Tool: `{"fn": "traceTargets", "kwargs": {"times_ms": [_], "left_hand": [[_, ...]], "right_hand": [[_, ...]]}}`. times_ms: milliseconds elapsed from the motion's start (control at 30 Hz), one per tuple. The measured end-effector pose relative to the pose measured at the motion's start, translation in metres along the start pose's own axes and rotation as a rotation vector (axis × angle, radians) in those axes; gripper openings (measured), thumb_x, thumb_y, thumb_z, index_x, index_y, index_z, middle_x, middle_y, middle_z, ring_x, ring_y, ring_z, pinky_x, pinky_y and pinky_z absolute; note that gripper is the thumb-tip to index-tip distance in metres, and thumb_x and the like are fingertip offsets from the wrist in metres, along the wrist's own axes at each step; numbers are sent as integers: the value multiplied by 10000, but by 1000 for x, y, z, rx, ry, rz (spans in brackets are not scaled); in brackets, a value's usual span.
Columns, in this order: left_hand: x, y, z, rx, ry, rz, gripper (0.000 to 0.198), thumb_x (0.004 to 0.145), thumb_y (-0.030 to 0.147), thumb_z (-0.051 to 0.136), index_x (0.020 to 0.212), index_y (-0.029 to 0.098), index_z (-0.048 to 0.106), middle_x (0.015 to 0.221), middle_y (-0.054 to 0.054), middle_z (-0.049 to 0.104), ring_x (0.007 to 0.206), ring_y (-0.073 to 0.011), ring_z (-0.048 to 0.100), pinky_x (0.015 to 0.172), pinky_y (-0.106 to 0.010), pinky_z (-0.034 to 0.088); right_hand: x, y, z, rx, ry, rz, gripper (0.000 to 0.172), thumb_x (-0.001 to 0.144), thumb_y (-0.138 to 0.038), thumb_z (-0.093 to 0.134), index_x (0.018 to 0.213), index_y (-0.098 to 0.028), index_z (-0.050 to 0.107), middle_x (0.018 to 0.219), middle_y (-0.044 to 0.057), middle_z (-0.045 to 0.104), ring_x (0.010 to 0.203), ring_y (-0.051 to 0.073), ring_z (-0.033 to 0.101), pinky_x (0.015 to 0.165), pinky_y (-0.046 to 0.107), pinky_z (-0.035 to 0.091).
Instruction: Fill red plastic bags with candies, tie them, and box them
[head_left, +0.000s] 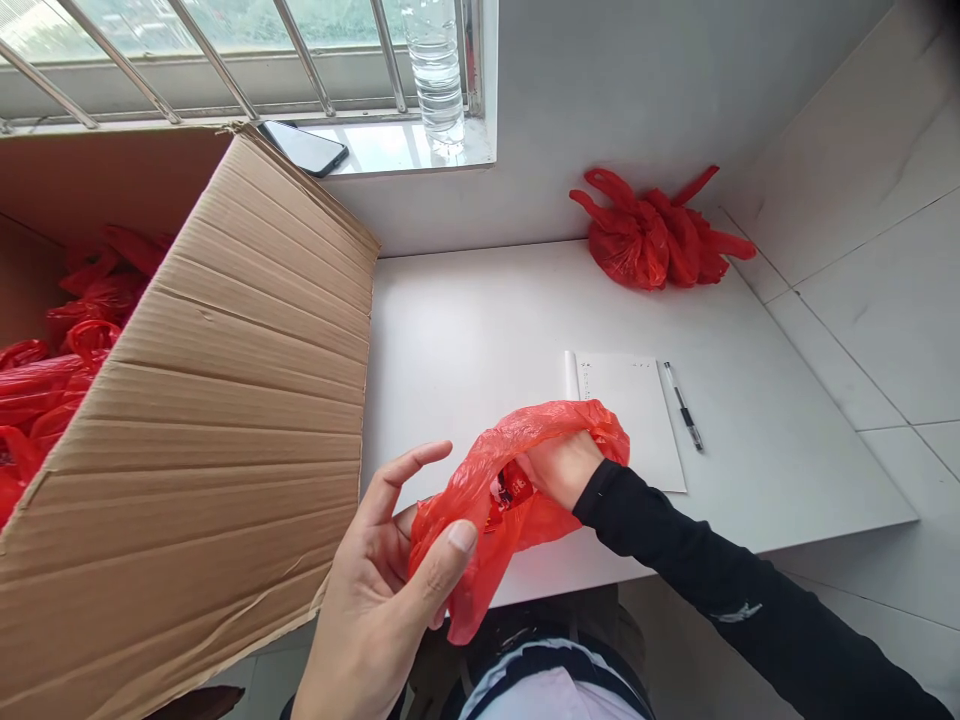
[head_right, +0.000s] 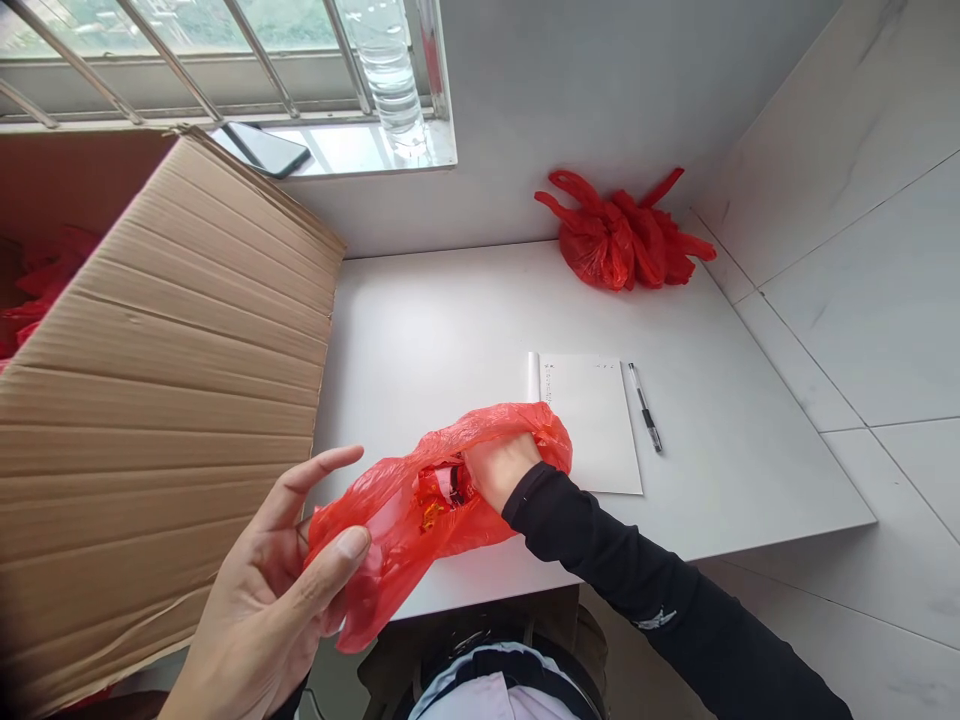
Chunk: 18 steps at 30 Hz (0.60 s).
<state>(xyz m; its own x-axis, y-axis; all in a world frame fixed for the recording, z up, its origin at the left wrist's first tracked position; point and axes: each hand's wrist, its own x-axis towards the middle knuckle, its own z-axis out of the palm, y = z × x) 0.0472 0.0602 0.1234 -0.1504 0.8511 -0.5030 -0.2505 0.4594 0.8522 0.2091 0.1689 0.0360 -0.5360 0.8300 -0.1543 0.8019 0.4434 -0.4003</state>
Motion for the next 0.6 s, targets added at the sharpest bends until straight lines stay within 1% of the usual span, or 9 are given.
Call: {"fn": "traceTargets", "kwargs": {"times_ms": [67, 167, 267, 367, 433, 600], "left_hand": [[0, -3, -4, 17, -7, 1, 618, 864, 415, 771, 1395, 304, 476, 527, 92, 563, 441, -60, 437, 489, -172, 404], [1, -8, -9, 20, -27, 30, 590, 892, 421, 740, 1408, 310, 478, 513, 98, 538, 427, -60, 420, 483, -172, 425], [0, -9, -10, 10, -14, 39, 567, 899, 434, 725, 1400, 302, 495, 521, 96, 520, 428, -61, 397, 449, -161, 409], [-1, -5, -7, 4, 13, 24, 519, 899, 431, 719, 1361, 293, 526, 515, 102, 491, 433, -56, 377, 449, -152, 391], [-2, -1, -4, 5, 32, 20, 508, 894, 418, 722, 1348, 285, 539, 507, 106, 476, 435, -55, 366, 456, -153, 385], [-2, 3, 0, 2, 59, 15, 539, 876, 424, 739, 1353, 272, 542, 498, 99, 491, 449, -66, 390, 459, -159, 383]], "right_hand": [[-4, 3, -2, -28, -10, -20, 178, 859, -64, 528, 808, -180, 653, 812, 57, 674, 758, 211, 590, 649, 299, 382], [-8, 3, -6, -64, -10, -14, 185, 849, -62, 512, 751, -174, 621, 757, 64, 630, 697, 206, 542, 622, 319, 333], [-8, 3, -7, -66, 3, -12, 200, 868, -74, 481, 741, -173, 600, 706, 49, 580, 655, 188, 498, 621, 319, 324], [-9, 8, -7, -42, -8, -32, 233, 870, -61, 451, 712, -182, 572, 655, 25, 535, 609, 170, 463, 591, 311, 307], [-10, 12, -10, -13, -19, -57, 238, 879, -66, 447, 707, -188, 559, 665, 19, 540, 601, 162, 466, 583, 307, 309], [-18, 14, -25, 92, -28, -116, 220, 905, -94, 442, 769, -189, 586, 728, 24, 595, 628, 161, 527, 599, 293, 381]]}}
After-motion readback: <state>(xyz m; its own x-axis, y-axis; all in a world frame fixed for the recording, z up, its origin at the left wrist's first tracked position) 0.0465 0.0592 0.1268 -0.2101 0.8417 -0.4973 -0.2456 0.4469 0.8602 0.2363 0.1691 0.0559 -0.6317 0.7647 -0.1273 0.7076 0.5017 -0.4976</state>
